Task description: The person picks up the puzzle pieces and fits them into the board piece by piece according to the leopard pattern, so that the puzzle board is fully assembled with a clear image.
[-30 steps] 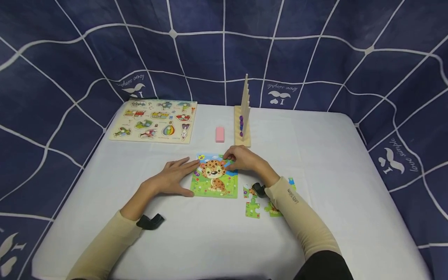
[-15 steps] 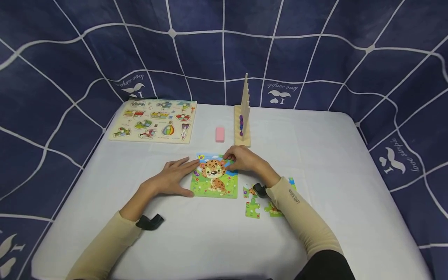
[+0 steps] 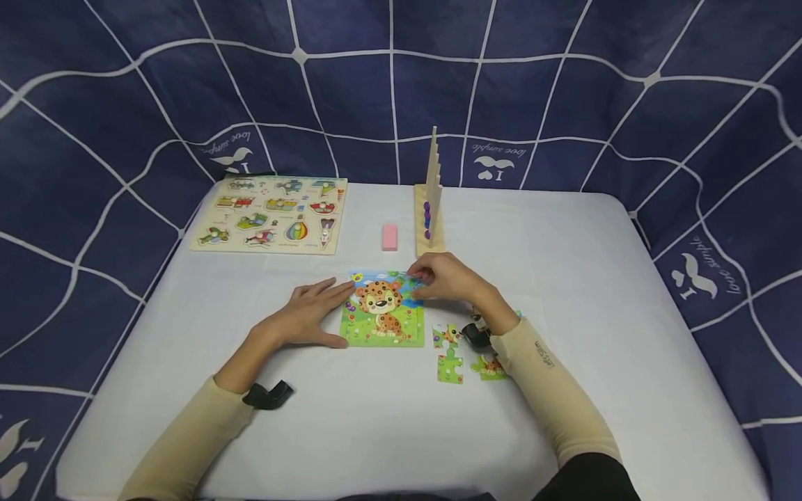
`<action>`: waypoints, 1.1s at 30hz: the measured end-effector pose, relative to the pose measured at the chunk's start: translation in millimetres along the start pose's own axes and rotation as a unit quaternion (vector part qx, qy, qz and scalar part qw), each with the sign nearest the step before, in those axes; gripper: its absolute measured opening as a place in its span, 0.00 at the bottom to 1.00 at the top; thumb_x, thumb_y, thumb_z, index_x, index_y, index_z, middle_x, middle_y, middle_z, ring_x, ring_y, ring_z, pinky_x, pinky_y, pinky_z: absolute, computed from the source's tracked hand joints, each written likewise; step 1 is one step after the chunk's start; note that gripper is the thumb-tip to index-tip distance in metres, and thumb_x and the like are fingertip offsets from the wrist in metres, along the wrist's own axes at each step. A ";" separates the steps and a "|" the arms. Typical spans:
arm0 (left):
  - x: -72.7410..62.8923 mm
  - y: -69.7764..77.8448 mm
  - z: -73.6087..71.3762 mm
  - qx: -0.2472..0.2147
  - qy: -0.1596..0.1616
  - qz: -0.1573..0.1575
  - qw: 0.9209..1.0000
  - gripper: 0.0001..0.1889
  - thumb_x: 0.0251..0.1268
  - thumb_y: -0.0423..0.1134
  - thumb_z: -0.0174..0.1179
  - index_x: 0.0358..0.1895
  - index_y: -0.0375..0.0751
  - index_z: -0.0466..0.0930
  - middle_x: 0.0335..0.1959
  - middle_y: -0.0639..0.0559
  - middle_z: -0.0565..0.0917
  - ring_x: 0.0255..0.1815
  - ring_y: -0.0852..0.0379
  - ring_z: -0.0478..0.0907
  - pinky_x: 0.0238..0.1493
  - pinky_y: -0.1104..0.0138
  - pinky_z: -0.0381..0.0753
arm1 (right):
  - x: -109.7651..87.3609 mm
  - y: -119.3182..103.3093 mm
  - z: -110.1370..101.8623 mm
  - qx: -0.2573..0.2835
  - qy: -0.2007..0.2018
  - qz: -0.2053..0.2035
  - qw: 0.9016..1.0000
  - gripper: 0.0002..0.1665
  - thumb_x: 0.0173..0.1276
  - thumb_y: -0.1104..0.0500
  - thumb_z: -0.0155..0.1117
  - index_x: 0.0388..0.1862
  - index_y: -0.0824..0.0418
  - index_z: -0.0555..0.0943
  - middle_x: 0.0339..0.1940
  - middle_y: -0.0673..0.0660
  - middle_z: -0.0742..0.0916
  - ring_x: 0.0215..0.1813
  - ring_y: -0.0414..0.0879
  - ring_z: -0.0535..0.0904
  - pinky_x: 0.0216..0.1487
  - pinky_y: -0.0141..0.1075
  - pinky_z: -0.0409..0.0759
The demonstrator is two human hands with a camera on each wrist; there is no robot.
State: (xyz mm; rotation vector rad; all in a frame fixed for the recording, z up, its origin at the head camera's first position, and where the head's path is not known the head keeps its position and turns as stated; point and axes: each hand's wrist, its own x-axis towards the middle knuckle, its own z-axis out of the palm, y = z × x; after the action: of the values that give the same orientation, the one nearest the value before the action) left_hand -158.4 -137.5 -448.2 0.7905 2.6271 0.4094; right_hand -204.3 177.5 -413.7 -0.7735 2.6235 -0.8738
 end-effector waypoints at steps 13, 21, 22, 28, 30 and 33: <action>-0.2 0.5 -2.4 -0.016 -0.006 -0.002 1.000 0.56 0.48 0.65 0.68 0.79 0.52 0.47 0.81 0.56 0.49 0.82 0.42 0.39 0.74 0.41 0.45 | -39.9 9.1 -3.1 -0.011 -0.016 0.027 0.999 0.27 0.53 0.54 0.78 0.52 0.60 0.83 0.38 0.54 0.84 0.40 0.45 0.75 0.44 0.40 0.76; 0.2 0.9 0.1 -0.028 -0.013 0.000 1.000 0.57 0.48 0.65 0.68 0.79 0.53 0.46 0.81 0.57 0.48 0.82 0.43 0.38 0.75 0.41 0.44 | -60.5 14.1 3.3 -0.017 -0.047 0.046 0.998 0.29 0.52 0.56 0.78 0.54 0.58 0.82 0.42 0.50 0.84 0.42 0.44 0.76 0.45 0.36 0.77; 0.1 1.1 0.1 -0.029 -0.011 0.000 1.000 0.57 0.48 0.65 0.68 0.79 0.53 0.46 0.81 0.57 0.49 0.82 0.43 0.38 0.75 0.41 0.44 | -62.6 15.0 4.5 -0.017 -0.052 0.046 0.997 0.29 0.52 0.56 0.78 0.54 0.58 0.82 0.42 0.50 0.85 0.43 0.43 0.76 0.45 0.36 0.77; -0.4 2.5 -0.6 -0.028 -0.011 -0.002 1.000 0.57 0.48 0.65 0.68 0.79 0.53 0.46 0.81 0.56 0.49 0.82 0.42 0.38 0.75 0.40 0.43 | -74.0 19.2 11.1 -0.001 -0.071 0.045 0.996 0.28 0.52 0.59 0.78 0.54 0.58 0.82 0.43 0.48 0.85 0.43 0.42 0.75 0.46 0.33 0.77; -0.5 2.3 -0.3 -0.026 -0.011 -0.003 1.000 0.57 0.48 0.65 0.68 0.79 0.53 0.46 0.81 0.55 0.49 0.82 0.42 0.38 0.75 0.40 0.43 | -76.9 20.0 13.1 0.000 -0.071 0.047 0.996 0.27 0.52 0.59 0.77 0.53 0.57 0.82 0.44 0.48 0.84 0.43 0.41 0.75 0.46 0.32 0.77; -0.3 1.5 0.3 -0.023 -0.012 -0.003 1.000 0.57 0.48 0.66 0.68 0.79 0.53 0.46 0.81 0.56 0.48 0.82 0.42 0.38 0.75 0.40 0.43 | -81.4 19.7 15.2 -0.003 -0.069 0.050 0.996 0.27 0.52 0.58 0.77 0.53 0.57 0.82 0.44 0.47 0.84 0.43 0.41 0.75 0.46 0.32 0.77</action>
State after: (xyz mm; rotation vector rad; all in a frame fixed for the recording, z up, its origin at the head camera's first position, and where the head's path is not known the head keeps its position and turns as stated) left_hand -157.3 -136.5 -447.9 0.7672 2.5887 0.4542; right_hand -139.2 229.5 -431.0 -0.6710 2.5213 -0.7572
